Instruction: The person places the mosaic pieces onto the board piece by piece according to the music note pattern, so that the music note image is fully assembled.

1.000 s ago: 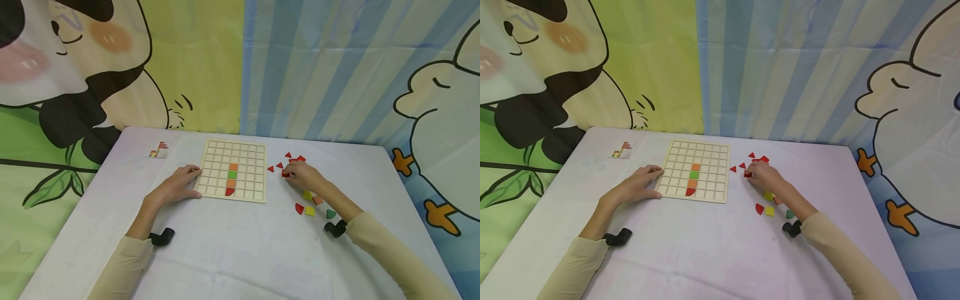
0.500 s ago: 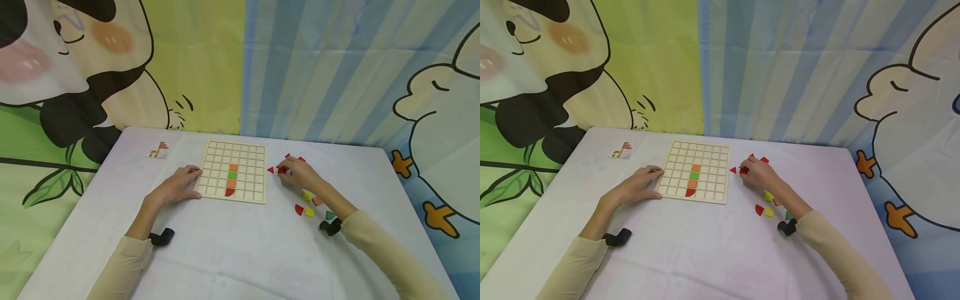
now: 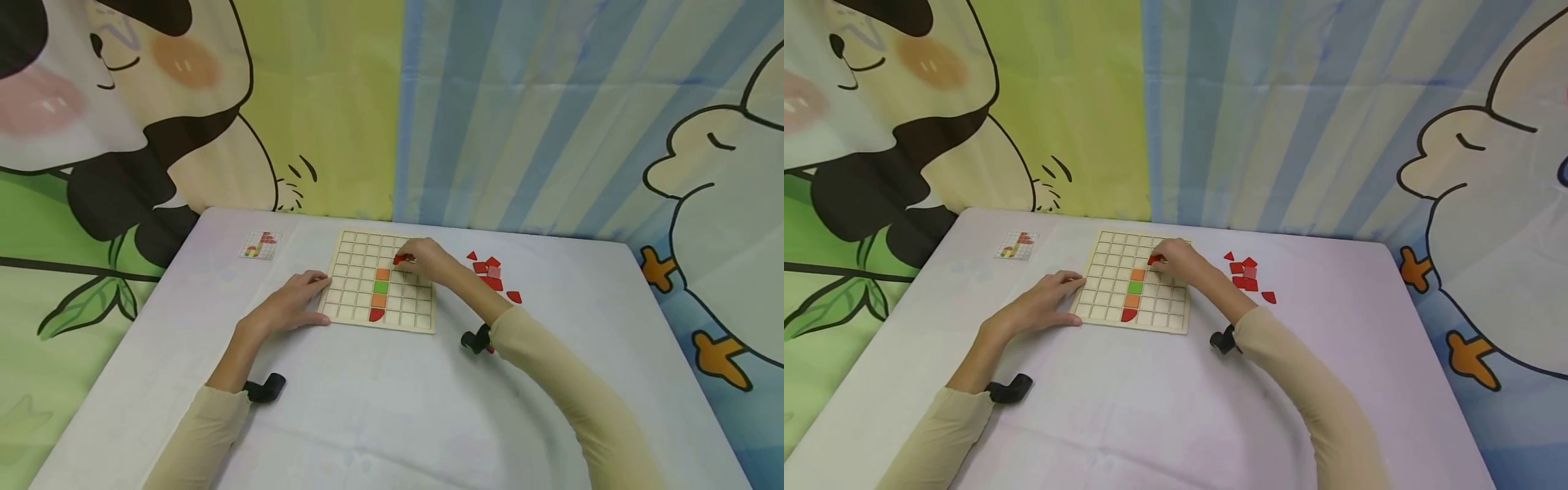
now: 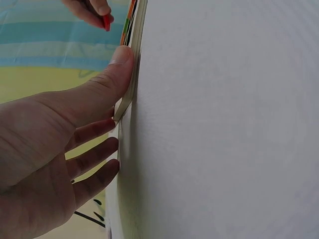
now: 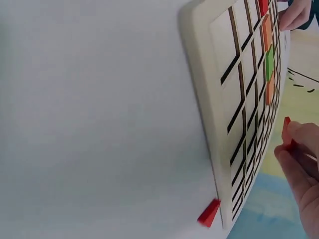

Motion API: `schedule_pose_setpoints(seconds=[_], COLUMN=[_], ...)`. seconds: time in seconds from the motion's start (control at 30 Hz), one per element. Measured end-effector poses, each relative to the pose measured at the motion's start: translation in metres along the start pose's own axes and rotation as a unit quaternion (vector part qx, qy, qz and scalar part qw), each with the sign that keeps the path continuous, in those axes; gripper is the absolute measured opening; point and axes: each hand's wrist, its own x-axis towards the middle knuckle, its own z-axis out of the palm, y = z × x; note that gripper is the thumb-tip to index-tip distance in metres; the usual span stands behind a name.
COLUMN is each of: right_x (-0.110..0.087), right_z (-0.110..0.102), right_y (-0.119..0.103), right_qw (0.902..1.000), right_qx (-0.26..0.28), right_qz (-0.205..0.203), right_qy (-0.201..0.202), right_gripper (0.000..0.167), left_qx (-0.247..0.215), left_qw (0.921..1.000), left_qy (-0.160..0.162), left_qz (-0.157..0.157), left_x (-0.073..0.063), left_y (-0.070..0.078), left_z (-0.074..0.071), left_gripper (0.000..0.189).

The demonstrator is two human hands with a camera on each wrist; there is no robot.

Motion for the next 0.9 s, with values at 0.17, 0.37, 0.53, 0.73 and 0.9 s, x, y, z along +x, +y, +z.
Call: schedule_pose_setpoints(seconds=[0.17,0.37,0.53,0.73,0.9], right_x=[0.020,0.030,0.034,0.037,0.038], right_z=[0.008,0.016,0.020,0.020,0.017], right_y=[-0.004,-0.005,-0.007,-0.009,-0.010], right_qw=[0.9996,0.9985,0.9977,0.9978,0.9971], right_qx=[0.003,-0.019,-0.040,-0.040,-0.046], right_qz=[-0.023,-0.016,-0.006,-0.005,-0.015], right_qy=[-0.019,-0.048,-0.054,-0.053,-0.058], right_gripper=[0.027,0.029,0.029,0.026,0.025], left_qx=[-0.002,0.004,-0.001,0.001,-0.001], left_qw=[1.0000,1.0000,1.0000,1.0000,1.0000], left_qy=[-0.003,-0.002,-0.001,-0.002,-0.001], left_qz=[0.000,0.003,0.000,-0.003,0.001], left_x=[0.002,0.001,0.000,0.000,0.000], left_y=[0.001,0.001,0.001,0.000,-0.001], left_z=[0.000,0.000,0.000,0.000,-0.001], left_gripper=[0.087,0.087,0.087,0.087,0.088])
